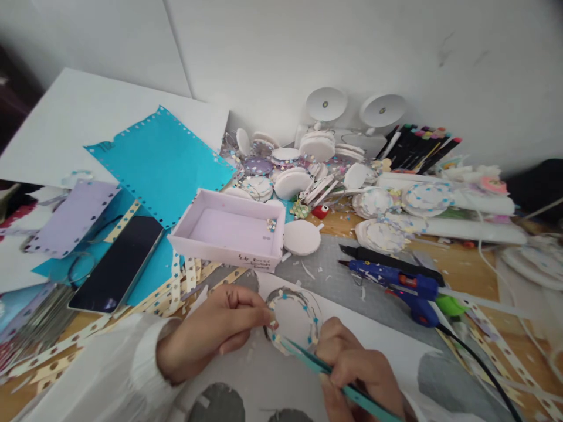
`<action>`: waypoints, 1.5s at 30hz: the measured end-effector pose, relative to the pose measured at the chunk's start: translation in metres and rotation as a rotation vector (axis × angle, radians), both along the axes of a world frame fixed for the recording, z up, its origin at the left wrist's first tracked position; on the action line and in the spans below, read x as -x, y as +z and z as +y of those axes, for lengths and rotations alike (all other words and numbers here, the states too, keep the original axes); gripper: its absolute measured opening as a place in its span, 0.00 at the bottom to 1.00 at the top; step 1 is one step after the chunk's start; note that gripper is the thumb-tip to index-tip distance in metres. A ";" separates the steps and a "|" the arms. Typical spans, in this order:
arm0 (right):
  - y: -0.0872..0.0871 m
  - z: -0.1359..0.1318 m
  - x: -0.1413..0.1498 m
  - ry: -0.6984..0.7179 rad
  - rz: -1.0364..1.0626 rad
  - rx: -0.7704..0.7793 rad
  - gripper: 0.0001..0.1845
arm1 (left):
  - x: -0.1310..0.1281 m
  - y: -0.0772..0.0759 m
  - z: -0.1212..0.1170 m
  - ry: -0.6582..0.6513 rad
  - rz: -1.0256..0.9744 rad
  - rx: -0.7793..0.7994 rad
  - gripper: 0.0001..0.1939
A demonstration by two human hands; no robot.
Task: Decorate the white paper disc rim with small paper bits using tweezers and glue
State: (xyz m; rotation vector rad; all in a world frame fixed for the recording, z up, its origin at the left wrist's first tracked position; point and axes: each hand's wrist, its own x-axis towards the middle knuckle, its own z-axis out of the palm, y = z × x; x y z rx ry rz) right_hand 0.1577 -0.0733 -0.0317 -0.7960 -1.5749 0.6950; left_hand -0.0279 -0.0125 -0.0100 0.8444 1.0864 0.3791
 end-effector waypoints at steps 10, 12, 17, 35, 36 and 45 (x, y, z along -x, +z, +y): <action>-0.013 -0.004 -0.005 -0.047 0.005 -0.076 0.07 | 0.001 0.001 -0.002 0.000 -0.023 -0.116 0.13; -0.014 -0.006 -0.004 -0.139 0.072 -0.111 0.05 | 0.003 0.002 0.000 -0.006 -0.015 -0.167 0.14; -0.010 -0.006 0.002 -0.271 0.152 -0.100 0.03 | 0.010 0.000 0.010 -0.069 0.071 -0.299 0.16; -0.008 0.004 0.000 -0.083 0.055 -0.197 0.07 | 0.028 -0.001 0.009 0.160 0.289 -0.774 0.23; -0.007 0.004 0.000 -0.076 0.040 -0.197 0.07 | 0.030 -0.003 0.008 0.180 0.254 -0.743 0.24; -0.009 0.005 -0.017 0.153 -0.184 -0.230 0.17 | 0.028 -0.006 -0.009 -0.067 0.086 -0.662 0.17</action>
